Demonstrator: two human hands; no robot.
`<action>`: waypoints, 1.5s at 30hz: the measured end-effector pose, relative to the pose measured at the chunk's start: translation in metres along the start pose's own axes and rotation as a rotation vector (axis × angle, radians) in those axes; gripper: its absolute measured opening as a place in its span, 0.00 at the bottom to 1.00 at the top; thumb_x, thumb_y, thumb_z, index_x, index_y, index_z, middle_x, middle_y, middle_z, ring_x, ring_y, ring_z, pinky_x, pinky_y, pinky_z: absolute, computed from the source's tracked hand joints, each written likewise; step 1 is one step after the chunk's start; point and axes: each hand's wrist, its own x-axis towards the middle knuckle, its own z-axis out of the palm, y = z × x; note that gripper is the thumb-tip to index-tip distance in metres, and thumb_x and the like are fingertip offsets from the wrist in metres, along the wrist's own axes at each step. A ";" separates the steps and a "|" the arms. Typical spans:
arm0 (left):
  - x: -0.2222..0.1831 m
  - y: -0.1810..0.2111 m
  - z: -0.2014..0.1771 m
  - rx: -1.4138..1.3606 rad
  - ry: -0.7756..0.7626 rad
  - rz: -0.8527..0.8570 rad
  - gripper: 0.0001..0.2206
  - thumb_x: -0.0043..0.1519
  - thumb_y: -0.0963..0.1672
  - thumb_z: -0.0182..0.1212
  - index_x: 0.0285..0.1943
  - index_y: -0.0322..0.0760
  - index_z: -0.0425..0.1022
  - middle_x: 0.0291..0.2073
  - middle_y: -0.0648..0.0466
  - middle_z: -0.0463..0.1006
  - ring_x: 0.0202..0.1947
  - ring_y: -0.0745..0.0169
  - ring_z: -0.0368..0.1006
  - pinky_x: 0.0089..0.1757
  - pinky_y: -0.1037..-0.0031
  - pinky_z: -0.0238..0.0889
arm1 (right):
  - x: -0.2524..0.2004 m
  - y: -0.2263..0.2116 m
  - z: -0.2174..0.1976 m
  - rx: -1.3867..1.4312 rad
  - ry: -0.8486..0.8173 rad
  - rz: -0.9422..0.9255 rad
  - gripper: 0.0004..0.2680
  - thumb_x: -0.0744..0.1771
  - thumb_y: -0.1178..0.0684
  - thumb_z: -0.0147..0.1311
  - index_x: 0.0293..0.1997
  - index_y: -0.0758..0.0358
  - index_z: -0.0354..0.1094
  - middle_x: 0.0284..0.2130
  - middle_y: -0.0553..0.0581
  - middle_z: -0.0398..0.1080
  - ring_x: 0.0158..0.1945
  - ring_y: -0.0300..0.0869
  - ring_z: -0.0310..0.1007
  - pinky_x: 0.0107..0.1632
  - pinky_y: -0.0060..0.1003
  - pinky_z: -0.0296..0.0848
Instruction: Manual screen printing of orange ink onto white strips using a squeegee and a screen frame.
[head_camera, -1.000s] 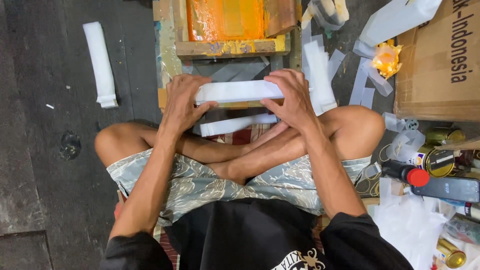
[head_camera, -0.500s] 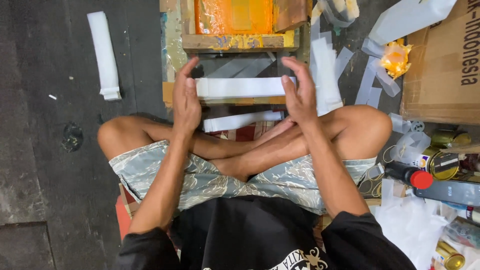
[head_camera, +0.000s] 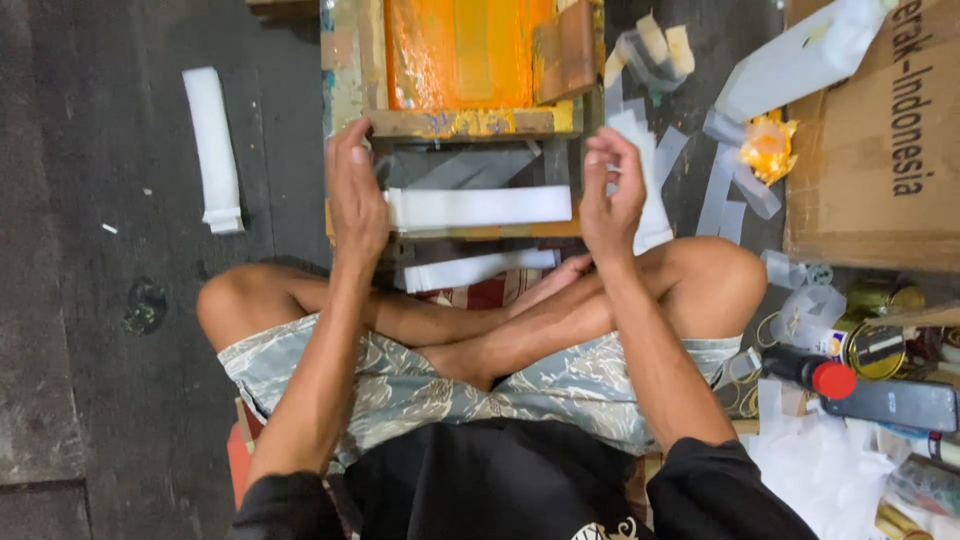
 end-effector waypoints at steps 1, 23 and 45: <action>0.013 -0.010 0.003 0.074 -0.001 0.030 0.23 0.77 0.49 0.29 0.72 0.31 0.62 0.62 0.39 0.66 0.67 0.35 0.60 0.66 0.52 0.48 | 0.009 0.004 0.000 -0.061 0.064 -0.005 0.12 0.73 0.49 0.47 0.64 0.60 0.63 0.50 0.59 0.72 0.54 0.49 0.71 0.49 0.41 0.67; 0.200 -0.056 0.075 0.726 -0.215 0.238 0.26 0.71 0.54 0.56 0.76 0.46 0.61 0.70 0.49 0.62 0.73 0.49 0.51 0.67 0.53 0.39 | 0.199 0.011 0.097 -0.134 -0.143 -0.290 0.10 0.68 0.59 0.62 0.55 0.59 0.73 0.39 0.61 0.75 0.44 0.58 0.76 0.44 0.45 0.76; 0.119 -0.051 0.045 0.312 -0.336 0.193 0.15 0.61 0.45 0.65 0.57 0.58 0.79 0.53 0.62 0.81 0.58 0.55 0.74 0.65 0.54 0.46 | 0.117 0.005 0.068 -0.177 -0.268 -0.338 0.13 0.65 0.53 0.68 0.53 0.59 0.74 0.46 0.61 0.77 0.59 0.60 0.70 0.59 0.56 0.69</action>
